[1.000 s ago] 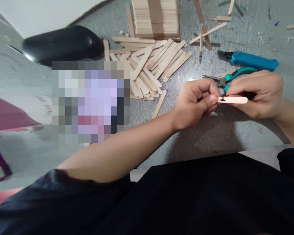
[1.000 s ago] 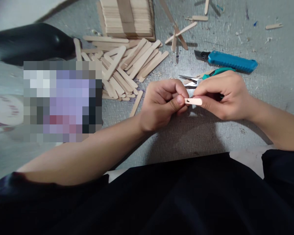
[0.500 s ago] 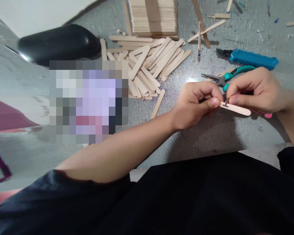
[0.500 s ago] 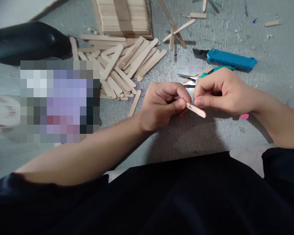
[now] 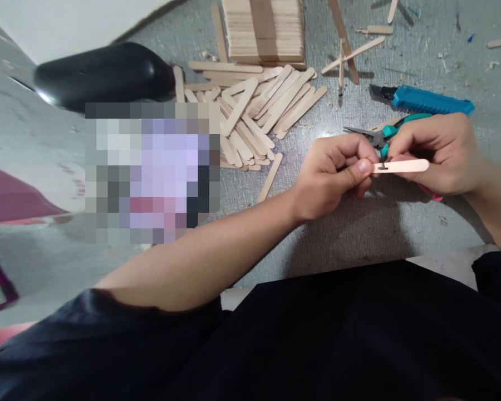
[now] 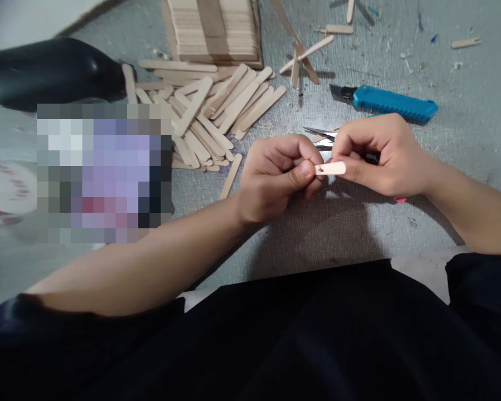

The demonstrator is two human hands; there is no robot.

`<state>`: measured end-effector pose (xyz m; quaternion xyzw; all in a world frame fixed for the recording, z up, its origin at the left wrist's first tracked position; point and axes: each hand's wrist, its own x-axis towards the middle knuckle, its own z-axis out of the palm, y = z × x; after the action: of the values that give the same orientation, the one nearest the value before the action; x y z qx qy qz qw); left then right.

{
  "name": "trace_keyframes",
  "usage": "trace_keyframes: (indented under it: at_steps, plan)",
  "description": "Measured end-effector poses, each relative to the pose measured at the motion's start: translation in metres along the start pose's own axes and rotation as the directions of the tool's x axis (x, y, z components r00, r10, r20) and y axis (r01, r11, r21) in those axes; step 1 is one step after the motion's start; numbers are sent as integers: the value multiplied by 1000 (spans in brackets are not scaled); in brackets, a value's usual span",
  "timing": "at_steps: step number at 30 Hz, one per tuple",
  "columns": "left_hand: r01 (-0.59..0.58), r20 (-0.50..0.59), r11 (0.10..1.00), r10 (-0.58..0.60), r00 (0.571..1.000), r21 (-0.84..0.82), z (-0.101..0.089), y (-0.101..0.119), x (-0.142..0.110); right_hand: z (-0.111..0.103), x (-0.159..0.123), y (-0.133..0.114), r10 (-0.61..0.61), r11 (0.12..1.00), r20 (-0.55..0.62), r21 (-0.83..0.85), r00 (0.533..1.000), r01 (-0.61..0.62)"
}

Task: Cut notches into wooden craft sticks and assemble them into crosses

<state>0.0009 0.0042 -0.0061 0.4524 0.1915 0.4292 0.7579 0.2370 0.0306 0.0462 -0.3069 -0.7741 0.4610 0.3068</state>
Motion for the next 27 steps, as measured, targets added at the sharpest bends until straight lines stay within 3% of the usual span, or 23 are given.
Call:
trace_keyframes:
  at_steps: [4, 7, 14, 21, 24, 27]
  plan:
    - [11, -14, 1000, -11, 1000, 0, -1, -1, -1, 3, -9, 3, 24, 976, -67, -215, 997, -38]
    - [22, -25, 1000, -22, 999, -16, -1, 0, -1, 7, -13, 5, -27, 941, -115, -337, 993, -14]
    - [29, -26, 999, -30, 999, -42, 1, 2, -1, 9, -14, 1, -342, 793, -108, -566, 933, 225]
    - [18, -33, 996, -21, 999, -89, 2, -1, 0, 2, -18, 0, -231, 763, -33, -626, 972, 160]
    - [38, -30, 996, -40, 999, -81, 0, -3, 0, 3, -17, 4, -352, 701, 16, -658, 936, 275]
    - [45, -12, 996, -46, 999, -73, -4, -6, 0, 7, -13, 8, -472, 686, -30, -641, 881, 345]
